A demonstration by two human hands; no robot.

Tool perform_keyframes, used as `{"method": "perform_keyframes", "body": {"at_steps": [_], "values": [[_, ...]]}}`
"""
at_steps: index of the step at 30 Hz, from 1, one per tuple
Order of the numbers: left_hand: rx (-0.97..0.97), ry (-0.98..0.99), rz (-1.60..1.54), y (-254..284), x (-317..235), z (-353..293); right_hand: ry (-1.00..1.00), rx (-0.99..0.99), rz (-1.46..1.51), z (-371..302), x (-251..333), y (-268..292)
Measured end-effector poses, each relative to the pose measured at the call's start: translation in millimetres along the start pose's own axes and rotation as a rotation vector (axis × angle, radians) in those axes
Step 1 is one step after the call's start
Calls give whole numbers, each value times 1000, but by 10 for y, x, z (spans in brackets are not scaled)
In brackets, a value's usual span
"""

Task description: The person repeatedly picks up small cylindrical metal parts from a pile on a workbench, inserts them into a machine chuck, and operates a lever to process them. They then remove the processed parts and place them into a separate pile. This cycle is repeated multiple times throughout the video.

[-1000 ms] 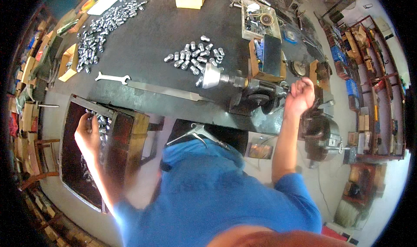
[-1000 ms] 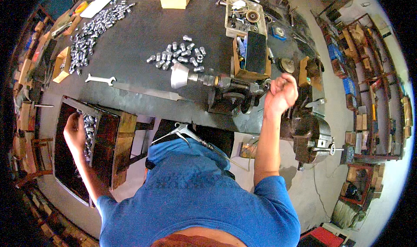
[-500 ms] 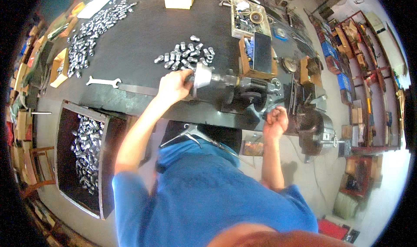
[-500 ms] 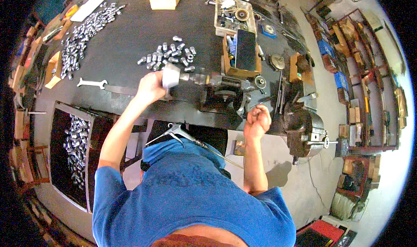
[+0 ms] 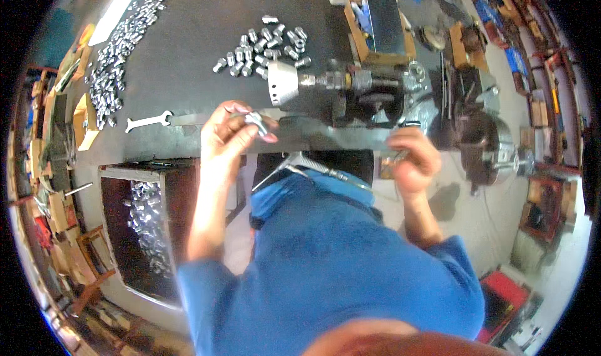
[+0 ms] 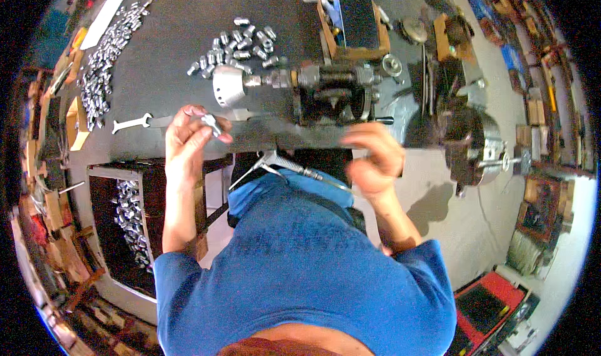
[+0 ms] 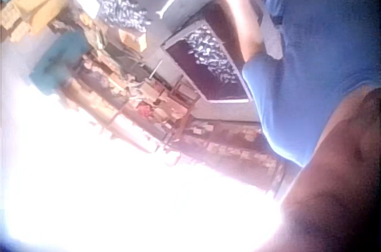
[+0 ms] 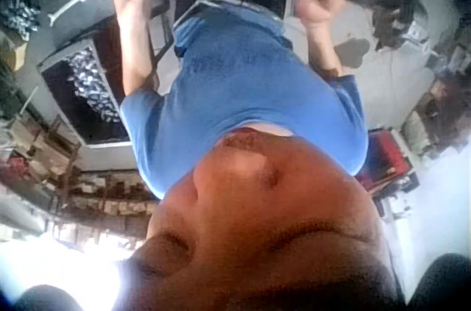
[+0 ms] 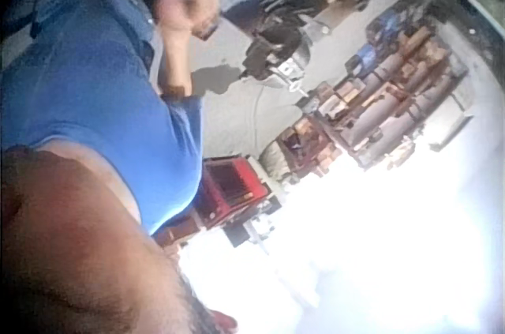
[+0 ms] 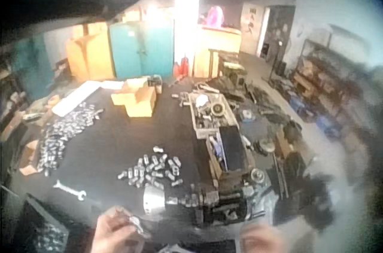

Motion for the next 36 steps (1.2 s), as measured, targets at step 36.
{"method": "perform_keyframes", "body": {"at_steps": [36], "values": [[-41,26,-303,-195,230,-226,99,368,527,232,306,-621]]}}
Point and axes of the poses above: each hand's wrist, its own z-axis towards the middle knuckle, its own y-axis out of the back of the hand, x = y × z, the point moved 7 cm from there along z, towards the middle knuckle, and after that the axes turned 15 degrees about -z, right-handed, at the moved point
